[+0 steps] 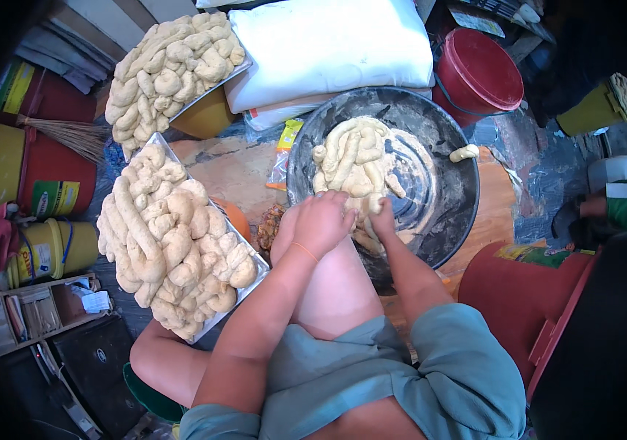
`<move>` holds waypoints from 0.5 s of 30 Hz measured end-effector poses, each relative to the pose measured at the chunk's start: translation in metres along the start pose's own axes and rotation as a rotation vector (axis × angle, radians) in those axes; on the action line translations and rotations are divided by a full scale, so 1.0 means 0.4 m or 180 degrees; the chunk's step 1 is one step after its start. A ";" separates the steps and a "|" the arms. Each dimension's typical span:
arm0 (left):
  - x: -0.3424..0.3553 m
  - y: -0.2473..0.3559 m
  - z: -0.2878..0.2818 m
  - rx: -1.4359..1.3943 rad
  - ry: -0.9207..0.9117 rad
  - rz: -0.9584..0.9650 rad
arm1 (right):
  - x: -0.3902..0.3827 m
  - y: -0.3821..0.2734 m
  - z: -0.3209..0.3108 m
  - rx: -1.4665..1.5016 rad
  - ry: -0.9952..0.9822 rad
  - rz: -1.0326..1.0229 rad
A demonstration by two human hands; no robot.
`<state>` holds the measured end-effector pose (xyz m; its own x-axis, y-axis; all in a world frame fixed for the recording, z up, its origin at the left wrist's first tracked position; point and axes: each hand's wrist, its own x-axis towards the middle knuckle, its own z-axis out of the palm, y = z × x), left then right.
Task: The person shapes dough pieces by hand, stacks the dough onto a metal tray, and moves the loaded tray.
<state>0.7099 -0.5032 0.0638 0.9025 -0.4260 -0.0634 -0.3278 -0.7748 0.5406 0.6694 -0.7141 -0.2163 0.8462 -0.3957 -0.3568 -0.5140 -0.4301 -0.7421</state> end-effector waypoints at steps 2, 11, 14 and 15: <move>0.008 0.011 -0.001 0.0033 -0.0012 -0.0024 | 0.028 -0.014 -0.060 0.1685 0.0054 0.0365; 0.003 0.036 -0.002 -0.1069 0.0006 0.0525 | -0.134 -0.419 -0.318 0.4140 -0.2228 -0.0328; 0.021 0.124 -0.005 -0.2567 -0.0144 0.0432 | -0.213 -0.586 -0.357 0.3962 -0.1616 -0.1479; 0.022 0.130 0.002 -0.2521 -0.0054 0.0386 | -0.240 -0.634 -0.362 0.3989 -0.1499 -0.1657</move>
<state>0.7007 -0.5478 0.0906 0.8668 -0.4980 0.0246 -0.1218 -0.1637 0.9790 0.6983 -0.6846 0.0882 0.9903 -0.0115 0.1383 0.1132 0.6433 -0.7572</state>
